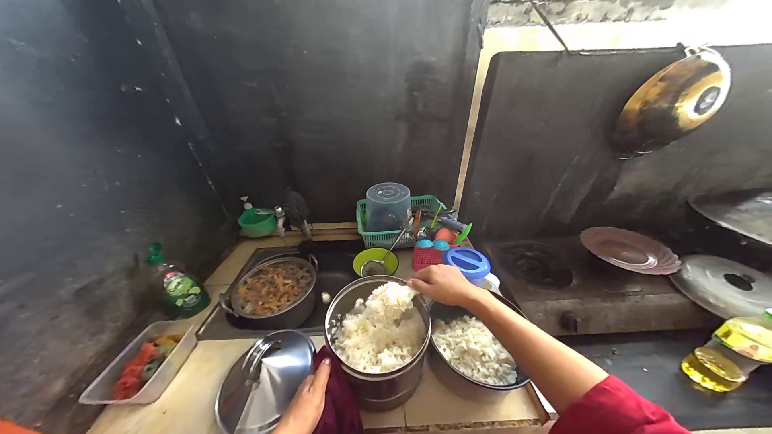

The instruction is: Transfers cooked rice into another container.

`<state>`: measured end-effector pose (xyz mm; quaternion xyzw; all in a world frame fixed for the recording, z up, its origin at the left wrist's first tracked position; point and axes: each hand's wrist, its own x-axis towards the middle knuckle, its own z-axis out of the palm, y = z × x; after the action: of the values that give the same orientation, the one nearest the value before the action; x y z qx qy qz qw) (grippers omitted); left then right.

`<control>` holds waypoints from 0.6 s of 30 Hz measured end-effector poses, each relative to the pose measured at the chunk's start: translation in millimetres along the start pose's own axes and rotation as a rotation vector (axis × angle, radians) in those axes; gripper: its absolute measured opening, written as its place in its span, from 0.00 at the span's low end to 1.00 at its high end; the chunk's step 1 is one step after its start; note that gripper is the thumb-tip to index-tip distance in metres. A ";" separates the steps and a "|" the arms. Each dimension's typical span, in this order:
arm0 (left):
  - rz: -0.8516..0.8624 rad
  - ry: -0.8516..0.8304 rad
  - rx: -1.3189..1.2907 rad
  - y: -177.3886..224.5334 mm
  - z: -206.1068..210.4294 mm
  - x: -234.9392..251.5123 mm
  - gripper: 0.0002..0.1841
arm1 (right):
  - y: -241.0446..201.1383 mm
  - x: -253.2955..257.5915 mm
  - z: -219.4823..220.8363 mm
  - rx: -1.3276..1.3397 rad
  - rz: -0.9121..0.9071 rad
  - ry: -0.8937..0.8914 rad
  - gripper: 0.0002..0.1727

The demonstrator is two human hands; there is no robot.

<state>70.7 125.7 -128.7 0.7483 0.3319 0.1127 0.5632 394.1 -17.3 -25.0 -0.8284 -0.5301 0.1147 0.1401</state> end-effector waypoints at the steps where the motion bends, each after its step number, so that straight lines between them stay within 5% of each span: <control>1: 0.002 0.002 0.000 -0.2 0.2 -0.1 0.32 | 0.7 -2.1 0.7 0.019 0.004 0.012 0.27; 11: -0.010 0.007 0.001 3.1 1.7 -4.2 0.32 | 33.6 -68.1 -23.1 0.478 0.177 0.209 0.25; 15: -0.020 0.005 0.002 3.8 1.3 -5.6 0.32 | 56.1 -133.5 -51.6 0.186 0.158 0.384 0.18; 18: -0.020 0.014 0.012 8.1 1.3 -8.9 0.32 | 73.5 -172.1 -22.5 -0.220 0.062 0.448 0.14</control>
<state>67.6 118.0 -119.9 0.7477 0.3437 0.1102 0.5574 393.1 -205.7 -22.8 -0.8592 -0.4694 -0.1259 0.1597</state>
